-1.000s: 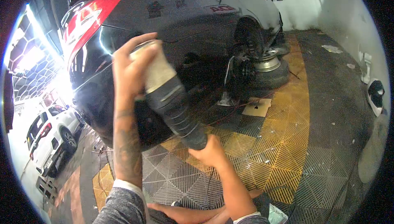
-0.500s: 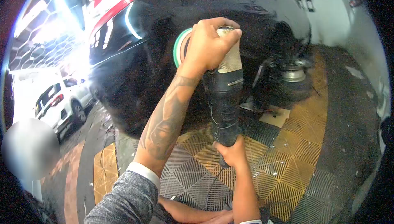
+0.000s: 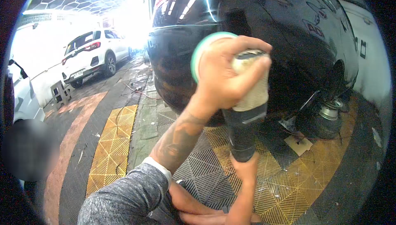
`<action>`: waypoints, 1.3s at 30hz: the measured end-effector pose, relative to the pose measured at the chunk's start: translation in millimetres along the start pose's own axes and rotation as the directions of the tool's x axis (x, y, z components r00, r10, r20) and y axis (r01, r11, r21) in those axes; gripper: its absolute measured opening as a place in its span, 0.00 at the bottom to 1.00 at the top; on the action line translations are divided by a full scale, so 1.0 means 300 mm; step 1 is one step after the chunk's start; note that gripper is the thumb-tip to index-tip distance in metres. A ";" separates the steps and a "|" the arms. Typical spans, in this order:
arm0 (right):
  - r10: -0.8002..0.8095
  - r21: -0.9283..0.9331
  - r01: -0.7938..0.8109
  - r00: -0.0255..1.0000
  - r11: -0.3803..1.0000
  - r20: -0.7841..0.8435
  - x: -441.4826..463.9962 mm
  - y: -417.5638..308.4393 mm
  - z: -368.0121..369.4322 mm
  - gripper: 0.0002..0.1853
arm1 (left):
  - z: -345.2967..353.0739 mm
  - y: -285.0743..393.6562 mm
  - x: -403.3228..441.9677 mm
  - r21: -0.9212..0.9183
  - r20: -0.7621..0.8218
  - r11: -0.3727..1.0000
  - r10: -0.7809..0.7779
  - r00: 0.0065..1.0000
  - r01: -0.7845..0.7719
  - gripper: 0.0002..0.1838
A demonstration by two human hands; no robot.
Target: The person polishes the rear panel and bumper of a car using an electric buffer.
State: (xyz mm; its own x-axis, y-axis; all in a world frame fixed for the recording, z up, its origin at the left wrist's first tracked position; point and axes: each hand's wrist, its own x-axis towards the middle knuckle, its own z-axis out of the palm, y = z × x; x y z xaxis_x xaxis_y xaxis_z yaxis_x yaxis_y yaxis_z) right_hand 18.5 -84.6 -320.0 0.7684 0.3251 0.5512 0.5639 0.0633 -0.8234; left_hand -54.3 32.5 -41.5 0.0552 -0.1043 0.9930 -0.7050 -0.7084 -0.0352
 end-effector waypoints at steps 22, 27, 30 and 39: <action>0.135 0.013 -0.135 0.990 0.991 0.035 -0.014 0.036 -0.100 0.33 | 0.182 0.080 -0.549 -0.194 0.305 0.648 -0.674 0.673 0.737 0.42; 0.130 -0.022 -0.128 0.987 0.992 0.094 -0.021 -0.066 -0.050 0.22 | 0.098 0.028 -0.532 -0.570 0.322 0.433 -0.664 0.675 0.698 0.47; 0.104 -0.060 -0.099 0.991 0.993 0.086 -0.014 -0.072 -0.066 0.19 | 0.106 0.014 -0.586 -0.611 0.252 0.430 -0.691 0.678 0.665 0.44; 0.222 0.017 -0.222 0.975 0.975 0.025 -0.009 0.116 -0.156 0.22 | 0.365 -0.048 -0.550 -0.492 0.358 0.472 -0.657 0.664 0.732 0.27</action>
State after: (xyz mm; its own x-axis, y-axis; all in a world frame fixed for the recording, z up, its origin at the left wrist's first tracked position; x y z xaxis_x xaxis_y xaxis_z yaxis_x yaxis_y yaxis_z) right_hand 50.3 -127.5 -343.8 0.8667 0.3542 0.3513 0.3736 0.0058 -0.9276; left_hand 24.3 -16.5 -217.3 0.7524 0.1462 0.6423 -0.6402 -0.0675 0.7653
